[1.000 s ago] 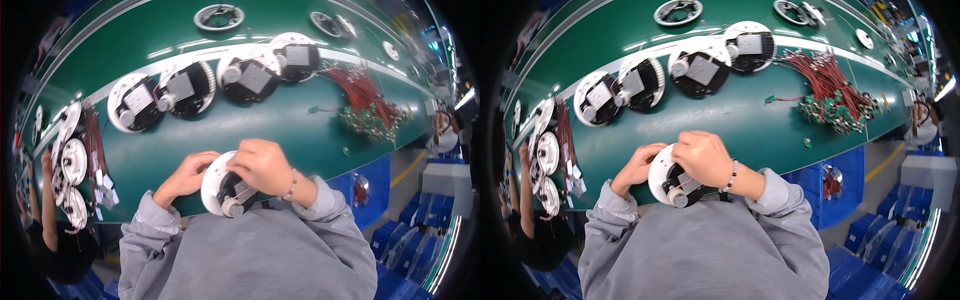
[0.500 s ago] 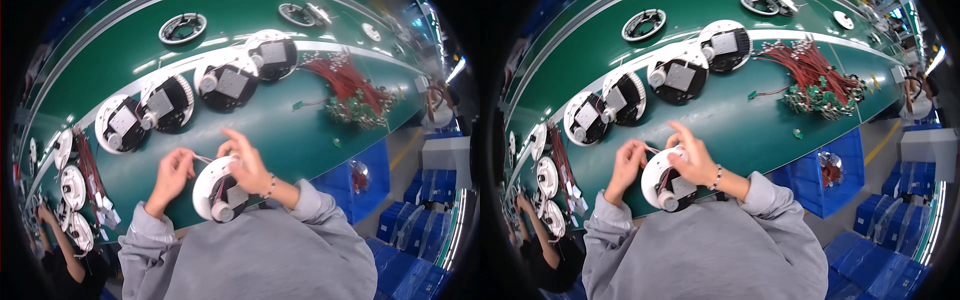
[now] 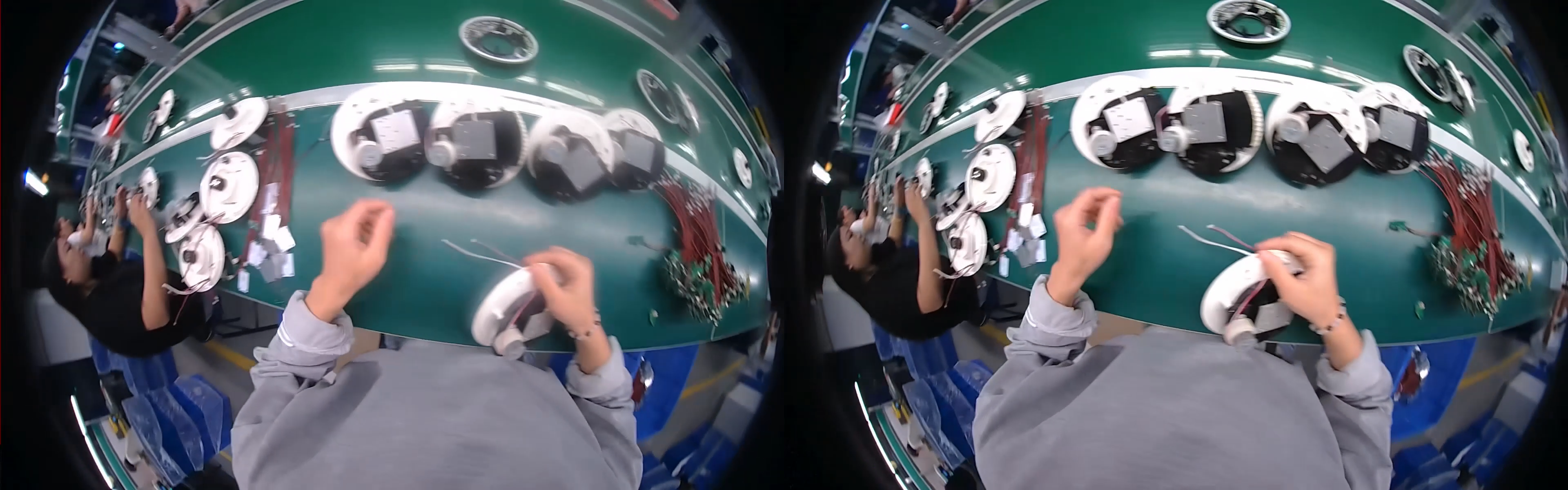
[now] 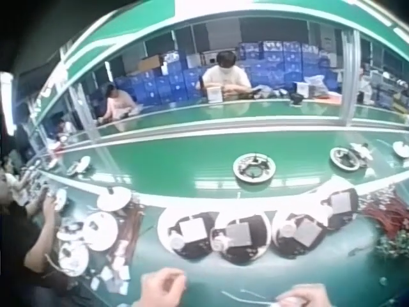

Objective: Manually assemble plastic components and internal wiring for electronic devices on a production line.

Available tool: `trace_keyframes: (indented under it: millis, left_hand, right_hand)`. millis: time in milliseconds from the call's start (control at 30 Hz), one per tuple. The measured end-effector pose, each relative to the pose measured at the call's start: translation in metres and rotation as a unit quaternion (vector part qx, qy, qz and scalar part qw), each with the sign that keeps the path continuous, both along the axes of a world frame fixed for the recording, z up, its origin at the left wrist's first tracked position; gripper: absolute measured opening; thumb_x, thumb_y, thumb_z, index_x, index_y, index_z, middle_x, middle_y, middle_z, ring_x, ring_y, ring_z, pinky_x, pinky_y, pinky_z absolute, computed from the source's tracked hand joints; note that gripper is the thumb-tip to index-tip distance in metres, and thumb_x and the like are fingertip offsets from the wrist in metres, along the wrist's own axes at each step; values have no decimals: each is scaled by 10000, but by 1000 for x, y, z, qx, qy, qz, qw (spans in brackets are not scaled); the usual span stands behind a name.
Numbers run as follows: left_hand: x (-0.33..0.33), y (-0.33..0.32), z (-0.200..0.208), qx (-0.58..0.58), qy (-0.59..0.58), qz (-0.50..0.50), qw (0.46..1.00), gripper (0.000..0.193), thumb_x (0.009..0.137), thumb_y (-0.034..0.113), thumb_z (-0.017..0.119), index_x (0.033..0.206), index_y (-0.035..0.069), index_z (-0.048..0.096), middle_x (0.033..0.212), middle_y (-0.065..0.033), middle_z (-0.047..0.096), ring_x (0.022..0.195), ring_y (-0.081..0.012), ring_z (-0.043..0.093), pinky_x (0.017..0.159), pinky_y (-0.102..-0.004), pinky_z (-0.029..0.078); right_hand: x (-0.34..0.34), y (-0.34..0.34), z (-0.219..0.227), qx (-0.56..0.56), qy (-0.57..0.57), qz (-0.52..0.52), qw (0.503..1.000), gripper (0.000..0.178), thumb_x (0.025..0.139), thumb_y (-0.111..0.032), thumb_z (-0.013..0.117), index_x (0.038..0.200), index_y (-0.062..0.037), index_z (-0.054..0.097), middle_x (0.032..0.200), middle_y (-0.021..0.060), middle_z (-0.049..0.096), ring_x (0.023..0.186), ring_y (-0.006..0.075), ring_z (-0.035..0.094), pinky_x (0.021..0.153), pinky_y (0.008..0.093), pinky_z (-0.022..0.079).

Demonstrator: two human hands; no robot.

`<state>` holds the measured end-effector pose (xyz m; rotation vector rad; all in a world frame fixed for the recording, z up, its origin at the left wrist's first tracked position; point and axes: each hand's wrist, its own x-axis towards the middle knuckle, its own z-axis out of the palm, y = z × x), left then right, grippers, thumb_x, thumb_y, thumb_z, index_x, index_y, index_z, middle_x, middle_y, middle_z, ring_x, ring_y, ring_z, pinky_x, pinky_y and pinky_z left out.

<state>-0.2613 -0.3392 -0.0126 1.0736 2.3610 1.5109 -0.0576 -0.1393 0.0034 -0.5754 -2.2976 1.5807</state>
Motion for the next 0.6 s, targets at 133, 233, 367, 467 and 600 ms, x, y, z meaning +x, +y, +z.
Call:
trace_keyframes:
  millis: [133,233,367,467,600]
  left_hand:
    - [-80,-49,15,-134,330,214,910,135,709,136,645,774,36,580,713,-88,582,646,-268,557,577,-362,445]
    - [-113,-67,-9,-341,339,212,851,145,704,133,643,762,13,587,711,-133,592,680,-311,566,625,-371,443]
    - [-140,-73,-27,-303,263,208,892,158,727,175,612,732,18,593,700,-169,589,666,-324,571,612,-390,443]
    - [-156,-97,-32,-313,195,214,904,186,744,209,609,774,26,616,744,-163,624,669,-275,613,627,-348,464]
    - [-166,-121,-39,-255,155,185,936,259,734,121,645,927,-7,529,761,-120,612,681,-199,605,629,-291,463]
  right_hand:
    - [-1,19,-11,-8,3,-32,999,115,747,-25,545,824,32,609,749,76,578,677,122,532,603,225,417]
    - [-6,22,-11,36,25,-30,999,141,746,-16,535,864,33,594,817,97,583,746,148,545,663,241,428]
    - [-1,24,5,143,114,-68,981,200,714,24,569,913,22,576,875,112,582,693,156,553,636,242,443]
    - [12,33,17,168,118,-103,973,138,694,12,600,832,20,596,815,113,594,707,184,574,647,262,452]
    - [48,80,26,333,64,-202,919,64,686,-41,622,742,-17,603,760,114,599,708,262,571,642,319,455]
